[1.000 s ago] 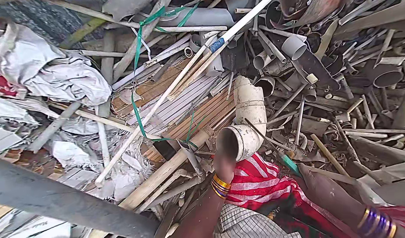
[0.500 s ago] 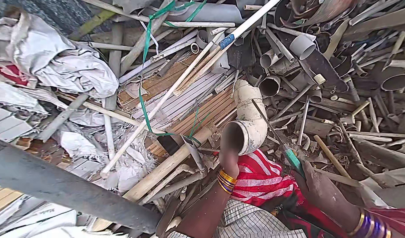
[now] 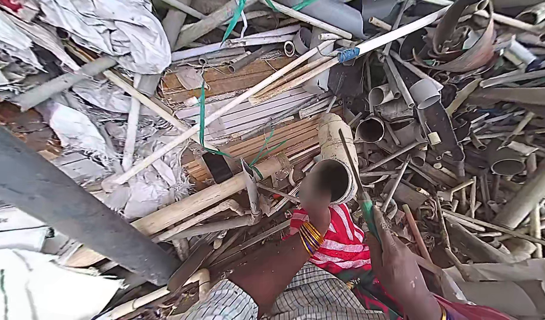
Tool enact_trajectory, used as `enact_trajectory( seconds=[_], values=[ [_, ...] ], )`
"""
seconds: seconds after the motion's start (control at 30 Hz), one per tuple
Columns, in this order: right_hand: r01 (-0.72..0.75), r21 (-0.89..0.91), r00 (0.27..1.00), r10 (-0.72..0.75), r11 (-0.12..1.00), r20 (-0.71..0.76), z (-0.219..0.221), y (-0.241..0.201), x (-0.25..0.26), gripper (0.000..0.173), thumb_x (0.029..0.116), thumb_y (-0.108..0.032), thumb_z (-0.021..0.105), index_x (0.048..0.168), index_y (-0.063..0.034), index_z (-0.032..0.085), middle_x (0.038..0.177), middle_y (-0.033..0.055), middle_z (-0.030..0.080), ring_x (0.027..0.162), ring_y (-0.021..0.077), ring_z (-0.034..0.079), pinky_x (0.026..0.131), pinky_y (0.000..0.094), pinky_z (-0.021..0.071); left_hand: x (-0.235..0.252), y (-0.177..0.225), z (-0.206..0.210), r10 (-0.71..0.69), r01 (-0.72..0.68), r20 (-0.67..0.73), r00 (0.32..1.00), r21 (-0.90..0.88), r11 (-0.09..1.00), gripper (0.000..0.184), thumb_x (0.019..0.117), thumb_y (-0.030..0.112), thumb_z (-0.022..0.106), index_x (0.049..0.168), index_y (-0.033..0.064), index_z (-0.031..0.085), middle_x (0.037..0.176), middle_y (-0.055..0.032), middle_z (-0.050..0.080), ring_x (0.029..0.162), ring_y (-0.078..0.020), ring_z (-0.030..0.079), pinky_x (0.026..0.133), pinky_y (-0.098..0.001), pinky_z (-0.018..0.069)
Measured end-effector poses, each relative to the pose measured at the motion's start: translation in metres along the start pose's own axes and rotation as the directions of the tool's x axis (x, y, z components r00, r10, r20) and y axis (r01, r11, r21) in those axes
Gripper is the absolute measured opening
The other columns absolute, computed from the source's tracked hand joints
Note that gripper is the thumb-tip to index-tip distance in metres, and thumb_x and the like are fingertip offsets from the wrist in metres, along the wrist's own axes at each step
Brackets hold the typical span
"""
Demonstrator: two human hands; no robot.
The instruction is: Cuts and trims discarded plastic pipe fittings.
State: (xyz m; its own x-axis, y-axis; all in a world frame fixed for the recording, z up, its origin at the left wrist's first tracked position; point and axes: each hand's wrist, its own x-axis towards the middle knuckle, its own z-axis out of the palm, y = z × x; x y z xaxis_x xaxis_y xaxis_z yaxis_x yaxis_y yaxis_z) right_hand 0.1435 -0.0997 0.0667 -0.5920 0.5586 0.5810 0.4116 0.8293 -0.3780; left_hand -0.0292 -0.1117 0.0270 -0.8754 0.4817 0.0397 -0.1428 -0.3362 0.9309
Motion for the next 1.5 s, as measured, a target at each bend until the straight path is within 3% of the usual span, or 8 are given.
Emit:
enact_trajectory(
  seconds=[0.27,0.4,0.63,0.77,1.03,1.2,1.37,1.5],
  values=[
    [0.063,-0.034,0.973,-0.069,0.997,-0.222,-0.011,-0.013,0.001,0.057,0.105,-0.023,0.041,0.143,0.0194,0.04,0.087,0.0233,0.069,0.063,0.0121,0.065,0.057,0.0215,0.0521,-0.005,0.005,-0.002,0.025,-0.024,0.017,1.0,-0.039,0.999,0.078,0.0888,-0.002,0.049,0.156,-0.0116,0.01,0.149,-0.0299,0.039,0.133,-0.0161,0.051,0.109,-0.0246,0.0425],
    [-0.142,0.046,0.984,0.135,0.989,0.118,0.017,0.006,-0.011,0.059,0.0948,-0.015,0.049,0.146,0.014,0.045,0.081,0.0212,0.072,0.06,0.035,0.07,0.053,0.0511,0.0563,-0.004,0.004,-0.003,0.003,-0.002,0.023,1.0,-0.023,1.0,0.079,0.0894,-0.001,0.049,0.156,-0.0109,0.008,0.151,-0.0309,0.036,0.137,-0.0195,0.047,0.112,-0.0271,0.0398],
    [0.038,0.095,0.975,-0.016,0.995,-0.223,0.004,0.005,-0.005,0.06,0.1066,-0.032,0.041,0.143,0.0161,0.039,0.099,0.0225,0.068,0.07,0.0076,0.064,0.064,0.0185,0.0526,-0.003,0.003,-0.006,0.025,-0.024,0.01,1.0,-0.043,0.999,0.08,0.0887,0.0,0.05,0.156,-0.0101,0.008,0.149,-0.0288,0.04,0.133,-0.0156,0.05,0.11,-0.0248,0.0419],
    [-0.357,-0.028,0.86,0.34,0.934,0.38,0.024,0.018,-0.007,0.054,0.1038,-0.019,0.048,0.15,0.009,0.04,0.093,0.0265,0.071,0.082,0.0453,0.072,0.071,0.0597,0.0569,0.001,0.001,-0.01,-0.006,0.006,0.032,0.999,0.0,1.0,0.078,0.0923,0.001,0.047,0.158,-0.007,0.006,0.154,-0.0296,0.034,0.138,-0.0213,0.046,0.113,-0.0299,0.0395],
    [-0.787,0.27,0.616,0.678,0.555,0.4,0.017,0.06,0.009,0.04,0.1081,-0.016,0.047,0.14,0.0081,0.045,0.101,0.0234,0.063,0.078,0.0308,0.064,0.074,0.0486,0.0528,0.022,0.004,-0.035,-0.17,0.169,0.001,0.985,-0.104,0.98,0.041,0.1083,0.007,0.022,0.148,-0.0008,0.029,0.124,-0.0207,0.055,0.101,-0.0252,0.066,0.084,-0.0406,0.0583],
    [-0.654,0.43,0.755,0.573,0.623,0.318,0.023,0.059,0.0,0.042,0.1094,-0.026,0.038,0.134,0.006,0.051,0.085,0.0094,0.059,0.062,0.0138,0.057,0.06,0.0332,0.051,0.029,0.014,-0.041,-0.277,0.27,-0.024,0.961,-0.152,0.951,0.042,0.1127,0.019,0.017,0.146,0.0002,0.035,0.122,-0.0231,0.058,0.1,-0.0317,0.066,0.082,-0.0461,0.0587],
    [-0.266,0.168,0.964,0.26,0.949,0.058,0.038,0.021,-0.02,0.05,0.1041,-0.023,0.041,0.139,0.0124,0.052,0.088,0.0248,0.071,0.071,0.0426,0.072,0.061,0.0568,0.0565,0.032,0.016,-0.039,-0.299,0.295,-0.01,0.954,-0.14,0.945,0.043,0.113,0.023,0.019,0.141,-0.0031,0.041,0.125,-0.024,0.059,0.105,-0.0332,0.066,0.086,-0.0477,0.0578],
    [0.108,-0.027,0.978,-0.111,0.994,-0.178,0.059,0.007,-0.031,0.043,0.0997,-0.016,0.044,0.133,0.0078,0.059,0.092,0.0236,0.07,0.057,0.0319,0.067,0.044,0.0389,0.0508,0.03,0.025,-0.03,-0.36,0.35,-0.057,0.931,-0.133,0.927,0.047,0.1137,0.027,0.019,0.143,-0.0029,0.039,0.131,-0.0244,0.054,0.107,-0.0332,0.063,0.088,-0.0463,0.0565]
  ],
)
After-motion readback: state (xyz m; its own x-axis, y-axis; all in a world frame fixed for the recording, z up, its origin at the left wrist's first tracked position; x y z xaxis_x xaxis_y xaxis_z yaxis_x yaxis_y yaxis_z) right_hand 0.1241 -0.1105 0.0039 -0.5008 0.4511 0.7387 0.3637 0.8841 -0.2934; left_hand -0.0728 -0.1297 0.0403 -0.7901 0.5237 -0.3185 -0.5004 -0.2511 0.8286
